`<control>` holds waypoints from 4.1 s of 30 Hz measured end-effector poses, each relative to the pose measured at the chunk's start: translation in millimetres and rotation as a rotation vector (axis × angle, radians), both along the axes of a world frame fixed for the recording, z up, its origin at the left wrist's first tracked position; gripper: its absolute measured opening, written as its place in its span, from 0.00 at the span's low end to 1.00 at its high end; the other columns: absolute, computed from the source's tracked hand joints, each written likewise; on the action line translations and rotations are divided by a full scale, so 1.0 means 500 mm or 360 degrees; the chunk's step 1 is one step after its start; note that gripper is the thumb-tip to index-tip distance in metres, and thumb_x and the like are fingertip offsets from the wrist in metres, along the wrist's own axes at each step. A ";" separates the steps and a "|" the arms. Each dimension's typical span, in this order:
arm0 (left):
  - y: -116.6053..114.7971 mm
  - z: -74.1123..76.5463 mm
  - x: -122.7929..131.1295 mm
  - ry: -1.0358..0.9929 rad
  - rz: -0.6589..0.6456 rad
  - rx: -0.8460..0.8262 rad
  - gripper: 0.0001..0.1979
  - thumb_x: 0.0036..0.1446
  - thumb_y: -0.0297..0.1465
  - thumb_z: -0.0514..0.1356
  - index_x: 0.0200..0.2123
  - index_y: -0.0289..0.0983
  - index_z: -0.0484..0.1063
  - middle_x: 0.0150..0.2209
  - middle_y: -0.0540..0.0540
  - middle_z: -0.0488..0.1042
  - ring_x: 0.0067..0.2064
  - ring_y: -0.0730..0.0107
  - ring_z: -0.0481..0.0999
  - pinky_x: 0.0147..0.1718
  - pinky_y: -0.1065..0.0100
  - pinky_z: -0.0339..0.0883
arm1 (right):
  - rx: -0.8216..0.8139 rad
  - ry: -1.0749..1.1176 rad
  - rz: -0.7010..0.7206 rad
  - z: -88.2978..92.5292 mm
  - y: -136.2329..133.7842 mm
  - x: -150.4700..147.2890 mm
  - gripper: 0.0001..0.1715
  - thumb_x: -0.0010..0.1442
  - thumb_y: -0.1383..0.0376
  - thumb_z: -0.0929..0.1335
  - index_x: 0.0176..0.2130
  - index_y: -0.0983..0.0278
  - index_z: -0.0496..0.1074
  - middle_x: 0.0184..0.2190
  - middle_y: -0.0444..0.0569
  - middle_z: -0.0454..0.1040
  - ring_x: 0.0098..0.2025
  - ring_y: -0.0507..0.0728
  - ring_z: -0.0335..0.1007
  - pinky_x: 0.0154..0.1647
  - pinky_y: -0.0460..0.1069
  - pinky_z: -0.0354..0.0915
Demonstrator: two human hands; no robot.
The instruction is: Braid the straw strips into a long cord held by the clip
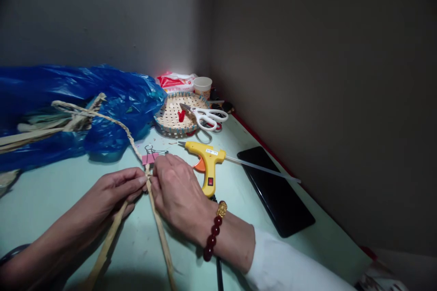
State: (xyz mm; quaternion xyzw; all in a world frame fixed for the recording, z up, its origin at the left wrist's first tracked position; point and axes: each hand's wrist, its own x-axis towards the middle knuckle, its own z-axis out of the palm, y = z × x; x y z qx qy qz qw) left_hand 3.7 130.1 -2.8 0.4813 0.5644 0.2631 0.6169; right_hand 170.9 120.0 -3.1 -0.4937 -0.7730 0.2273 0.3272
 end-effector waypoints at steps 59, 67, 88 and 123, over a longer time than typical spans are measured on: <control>-0.008 0.028 -0.002 0.0264 -0.0224 0.0400 0.06 0.55 0.33 0.56 0.27 0.39 0.66 0.28 0.51 0.71 0.34 0.65 0.70 0.34 0.69 0.60 | -0.0453 -0.0022 0.0134 0.026 -0.008 0.005 0.13 0.63 0.63 0.64 0.27 0.65 0.63 0.21 0.41 0.64 0.24 0.48 0.54 0.25 0.46 0.45; -0.012 0.036 -0.002 0.0528 -0.0216 0.0666 0.08 0.55 0.32 0.56 0.25 0.39 0.71 0.26 0.50 0.76 0.30 0.65 0.72 0.29 0.70 0.59 | -0.0411 -0.0172 0.0249 0.049 -0.009 0.012 0.13 0.62 0.71 0.61 0.26 0.65 0.65 0.18 0.40 0.61 0.21 0.48 0.48 0.24 0.46 0.45; -0.022 0.044 0.008 0.0960 -0.0371 0.0760 0.13 0.60 0.36 0.50 0.31 0.39 0.72 0.29 0.47 0.77 0.33 0.61 0.74 0.34 0.66 0.60 | -0.0543 0.0432 -0.0111 0.001 -0.004 -0.020 0.12 0.57 0.70 0.65 0.26 0.67 0.77 0.21 0.44 0.74 0.24 0.48 0.62 0.26 0.43 0.55; -0.071 -0.008 0.041 0.1645 -0.0580 0.1030 0.17 0.63 0.28 0.43 0.36 0.38 0.72 0.35 0.40 0.79 0.34 0.55 0.79 0.32 0.61 0.64 | -0.0722 0.0887 -0.0037 -0.018 -0.004 -0.020 0.13 0.56 0.66 0.65 0.25 0.67 0.75 0.22 0.43 0.71 0.26 0.50 0.60 0.29 0.44 0.58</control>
